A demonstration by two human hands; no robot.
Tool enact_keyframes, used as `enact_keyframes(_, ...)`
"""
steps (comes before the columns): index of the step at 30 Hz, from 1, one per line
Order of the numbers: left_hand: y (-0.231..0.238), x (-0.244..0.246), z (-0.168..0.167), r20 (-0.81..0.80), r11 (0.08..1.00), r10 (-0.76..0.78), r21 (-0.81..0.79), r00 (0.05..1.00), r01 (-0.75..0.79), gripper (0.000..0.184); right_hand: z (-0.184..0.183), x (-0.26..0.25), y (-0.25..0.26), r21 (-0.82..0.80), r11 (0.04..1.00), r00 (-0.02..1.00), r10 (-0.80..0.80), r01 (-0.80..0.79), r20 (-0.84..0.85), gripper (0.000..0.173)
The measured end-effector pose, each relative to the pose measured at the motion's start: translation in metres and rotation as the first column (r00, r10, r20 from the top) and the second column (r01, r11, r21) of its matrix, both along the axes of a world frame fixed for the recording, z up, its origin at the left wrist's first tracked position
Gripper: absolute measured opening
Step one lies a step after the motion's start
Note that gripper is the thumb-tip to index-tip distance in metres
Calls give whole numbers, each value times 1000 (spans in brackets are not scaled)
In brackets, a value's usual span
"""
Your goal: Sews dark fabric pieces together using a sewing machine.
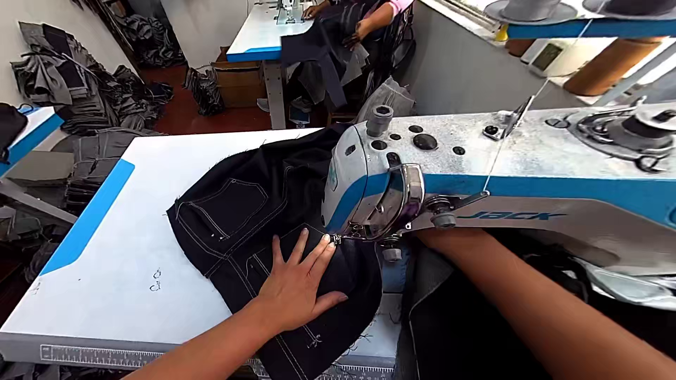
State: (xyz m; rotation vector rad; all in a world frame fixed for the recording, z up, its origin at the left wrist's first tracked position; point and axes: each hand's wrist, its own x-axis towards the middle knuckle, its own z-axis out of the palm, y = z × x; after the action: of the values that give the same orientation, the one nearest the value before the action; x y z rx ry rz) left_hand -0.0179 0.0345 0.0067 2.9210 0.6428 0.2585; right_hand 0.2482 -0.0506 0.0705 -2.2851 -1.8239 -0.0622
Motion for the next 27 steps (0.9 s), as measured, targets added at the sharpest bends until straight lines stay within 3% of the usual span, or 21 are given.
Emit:
enact_keyframes(1, 7, -2, 0, 14, 999, -40, 7, 999, 40, 81, -11, -3, -14, 97, 957, 962, 269, -273, 46, 10)
enact_keyframes(2, 15, -4, -1, 33, 996, -88, 12, 996, 88, 78, -24, -4, -25, 155, 870, 884, 458, -468, 94, 7)
enact_keyframes(3, 22, -7, -2, 54, 990, -137, 26, 989, 135, 75, -36, -6, -42, 153, 819, 833, 544, -553, 101, 14)
enact_keyframes(6, 39, -10, -4, 100, 968, -250, 38, 963, 247, 66, -48, -6, -98, 117, 845, 850, 502, -521, 160, 20)
enact_keyframes(9, 40, -11, -4, 108, 958, -287, 53, 952, 283, 63, -34, -17, -124, 18, 909, 888, 402, -416, 225, 15)
enact_keyframes(13, 42, -11, -3, 125, 937, -339, 135, 932, 322, 60, -14, -50, -95, 145, 901, 907, 384, -409, 172, 18)
enact_keyframes(17, 17, -14, 2, 205, 886, -443, 250, 873, 391, 39, -40, -74, -33, 313, 851, 885, 462, -422, -61, 23)
enact_keyframes(22, -41, -21, 7, 161, 941, -247, 275, 956, 197, 27, -68, -75, -28, 374, 802, 869, 495, -465, 19, 29)
enact_keyframes(24, -48, -17, 8, 186, 961, -147, 260, 972, 95, 22, -67, -78, -43, 350, 806, 872, 484, -478, 74, 31)
enact_keyframes(27, -51, -2, 14, 125, 955, -33, 297, 992, -5, 28, -61, -75, -46, 331, 797, 856, 511, -506, 79, 30)
